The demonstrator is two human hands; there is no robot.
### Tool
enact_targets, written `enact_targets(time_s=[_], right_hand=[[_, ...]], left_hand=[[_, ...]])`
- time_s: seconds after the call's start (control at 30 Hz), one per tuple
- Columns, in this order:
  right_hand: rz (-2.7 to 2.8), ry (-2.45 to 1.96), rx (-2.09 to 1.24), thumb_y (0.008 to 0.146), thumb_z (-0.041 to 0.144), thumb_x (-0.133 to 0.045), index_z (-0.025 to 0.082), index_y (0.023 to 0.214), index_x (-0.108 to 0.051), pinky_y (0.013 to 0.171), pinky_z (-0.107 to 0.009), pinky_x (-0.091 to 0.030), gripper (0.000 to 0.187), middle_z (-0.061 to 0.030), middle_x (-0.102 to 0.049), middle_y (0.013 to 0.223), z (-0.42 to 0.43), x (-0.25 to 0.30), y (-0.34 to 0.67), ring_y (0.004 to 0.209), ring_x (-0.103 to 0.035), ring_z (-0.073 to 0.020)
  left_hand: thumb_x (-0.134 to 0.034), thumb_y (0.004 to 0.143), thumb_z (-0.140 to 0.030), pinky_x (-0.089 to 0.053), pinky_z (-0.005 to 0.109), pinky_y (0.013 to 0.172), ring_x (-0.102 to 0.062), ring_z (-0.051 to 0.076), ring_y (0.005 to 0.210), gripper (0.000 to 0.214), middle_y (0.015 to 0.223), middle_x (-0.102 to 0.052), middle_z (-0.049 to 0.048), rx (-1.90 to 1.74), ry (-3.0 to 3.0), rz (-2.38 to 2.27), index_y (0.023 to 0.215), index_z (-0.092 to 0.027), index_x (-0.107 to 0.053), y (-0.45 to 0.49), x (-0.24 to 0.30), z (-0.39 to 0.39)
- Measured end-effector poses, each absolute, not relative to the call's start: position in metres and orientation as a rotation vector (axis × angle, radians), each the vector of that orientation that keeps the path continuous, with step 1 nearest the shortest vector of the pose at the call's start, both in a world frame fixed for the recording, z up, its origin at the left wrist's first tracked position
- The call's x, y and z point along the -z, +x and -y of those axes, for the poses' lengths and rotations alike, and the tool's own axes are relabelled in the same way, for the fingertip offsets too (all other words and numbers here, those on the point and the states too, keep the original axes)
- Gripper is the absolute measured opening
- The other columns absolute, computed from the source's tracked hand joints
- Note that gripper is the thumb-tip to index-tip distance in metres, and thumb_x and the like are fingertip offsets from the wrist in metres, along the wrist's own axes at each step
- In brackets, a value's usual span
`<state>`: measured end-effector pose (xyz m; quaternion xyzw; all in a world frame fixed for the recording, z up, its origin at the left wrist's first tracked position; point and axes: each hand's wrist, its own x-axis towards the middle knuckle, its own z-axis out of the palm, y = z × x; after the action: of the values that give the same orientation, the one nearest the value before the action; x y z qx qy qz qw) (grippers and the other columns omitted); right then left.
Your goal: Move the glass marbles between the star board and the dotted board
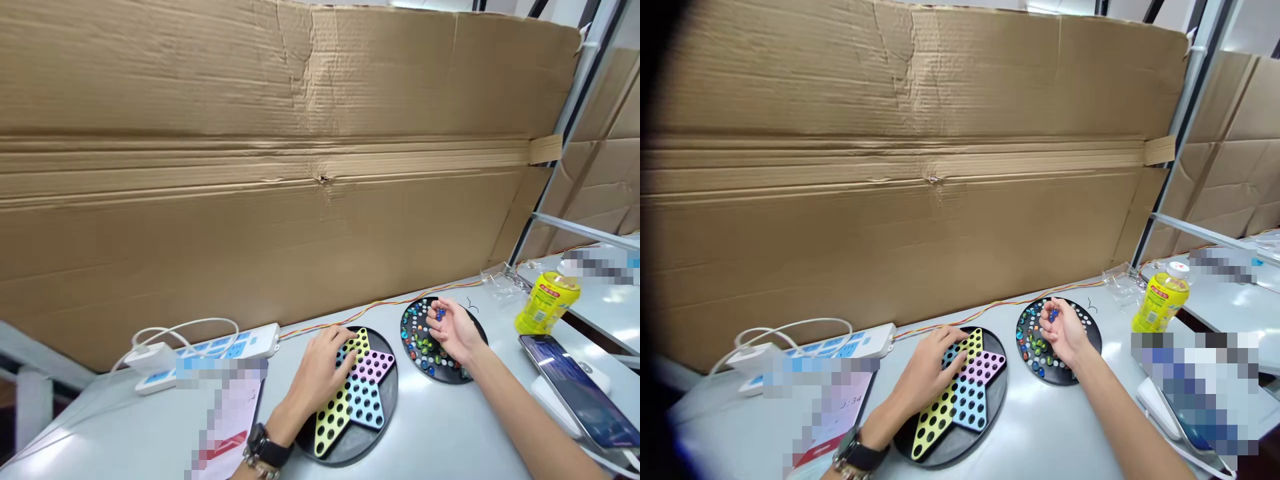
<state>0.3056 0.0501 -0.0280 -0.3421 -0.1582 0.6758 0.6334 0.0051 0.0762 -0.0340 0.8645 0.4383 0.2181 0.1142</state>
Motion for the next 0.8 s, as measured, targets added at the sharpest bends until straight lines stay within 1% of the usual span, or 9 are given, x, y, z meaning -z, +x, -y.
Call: enact_targets(time_s=[0.1,0.2,0.27,0.37,0.47,0.57,0.67,0.73,0.8], right_hand=[[0.385,-0.806,-1.581,0.085,0.032,-0.062,0.019,0.078,-0.055,0.034,-0.016,-0.025,0.016,0.0015,-0.053,0.065,-0.049,0.029,0.297,0.046,-0.041,-0.008],[0.353,-0.812,-1.589,0.088,0.035,-0.058,0.019,0.082,-0.058,0.037,-0.017,-0.031,0.017,0.0,-0.056,0.066,-0.049,0.029,0.291,0.048,-0.047,-0.0092],[0.321,-0.824,-1.579,0.092,0.037,-0.054,0.019,0.086,-0.059,0.042,-0.019,-0.039,0.02,-0.0024,-0.06,0.07,-0.049,0.03,0.29,0.053,-0.054,-0.0113],[0.281,-0.853,-1.536,0.095,0.038,-0.047,0.019,0.091,-0.061,0.053,-0.025,-0.051,0.024,-0.0076,-0.068,0.081,-0.05,0.031,0.291,0.066,-0.064,-0.0159],[0.284,-0.865,-1.493,0.096,0.04,-0.043,0.02,0.094,-0.061,0.065,-0.032,-0.058,0.027,-0.0111,-0.072,0.09,-0.052,0.034,0.293,0.078,-0.07,-0.0202],[0.319,-0.865,-1.466,0.096,0.042,-0.04,0.021,0.095,-0.061,0.076,-0.039,-0.061,0.03,-0.0126,-0.073,0.091,-0.053,0.037,0.294,0.089,-0.072,-0.0241],[0.319,-0.861,-1.457,0.095,0.043,-0.041,0.021,0.099,-0.06,0.08,-0.044,-0.061,0.029,-0.0135,-0.073,0.093,-0.053,0.036,0.295,0.098,-0.072,-0.0274],[0.234,-0.85,-1.45,0.096,0.039,-0.041,0.019,0.105,-0.059,0.08,-0.041,-0.062,0.028,-0.0147,-0.073,0.096,-0.053,0.033,0.294,0.1,-0.072,-0.0271],[0.132,-0.843,-1.431,0.097,0.034,-0.041,0.015,0.11,-0.057,0.078,-0.037,-0.062,0.028,-0.016,-0.073,0.097,-0.053,0.028,0.292,0.098,-0.073,-0.0255]], left_hand=[[-0.049,0.099,-0.029,-0.047,0.04,0.096,-0.06,0.025,0.11,0.023,0.118,-0.067,0.0052,-0.563,2.582,-1.128,0.115,-0.027,-0.065,0.041,0.018,-0.062],[-0.048,0.097,-0.019,-0.049,0.04,0.09,-0.062,0.025,0.106,0.029,0.116,-0.068,0.0039,-0.39,2.699,-1.019,0.117,-0.029,-0.067,0.085,0.012,-0.054],[-0.048,0.096,-0.016,-0.05,0.04,0.086,-0.063,0.026,0.102,0.028,0.112,-0.069,0.0058,-0.248,2.776,-1.045,0.11,-0.027,-0.07,0.109,0.013,-0.055],[-0.052,0.092,-0.014,-0.05,0.041,0.083,-0.066,0.028,0.098,0.022,0.103,-0.071,0.01,-0.189,2.79,-1.103,0.094,-0.022,-0.073,0.13,0.015,-0.061],[-0.058,0.089,-0.015,-0.051,0.042,0.082,-0.068,0.03,0.095,0.016,0.097,-0.073,0.0129,-0.153,2.776,-1.159,0.087,-0.019,-0.073,0.136,0.014,-0.065],[-0.059,0.088,-0.016,-0.052,0.043,0.079,-0.07,0.032,0.09,0.015,0.094,-0.074,0.0172,-0.116,2.752,-1.222,0.085,-0.015,-0.074,0.138,0.012,-0.066],[-0.062,0.087,-0.016,-0.053,0.042,0.076,-0.071,0.033,0.088,0.012,0.093,-0.074,0.0185,-0.123,2.731,-1.242,0.085,-0.013,-0.074,0.137,0.012,-0.067],[-0.065,0.088,-0.02,-0.053,0.04,0.076,-0.071,0.031,0.086,0.011,0.092,-0.074,0.0158,-0.17,2.715,-1.24,0.083,-0.014,-0.074,0.134,0.01,-0.07],[-0.063,0.092,-0.024,-0.053,0.037,0.077,-0.071,0.028,0.087,0.013,0.094,-0.074,0.0114,-0.265,2.69,-1.248,0.088,-0.016,-0.073,0.128,0.004,-0.074]])
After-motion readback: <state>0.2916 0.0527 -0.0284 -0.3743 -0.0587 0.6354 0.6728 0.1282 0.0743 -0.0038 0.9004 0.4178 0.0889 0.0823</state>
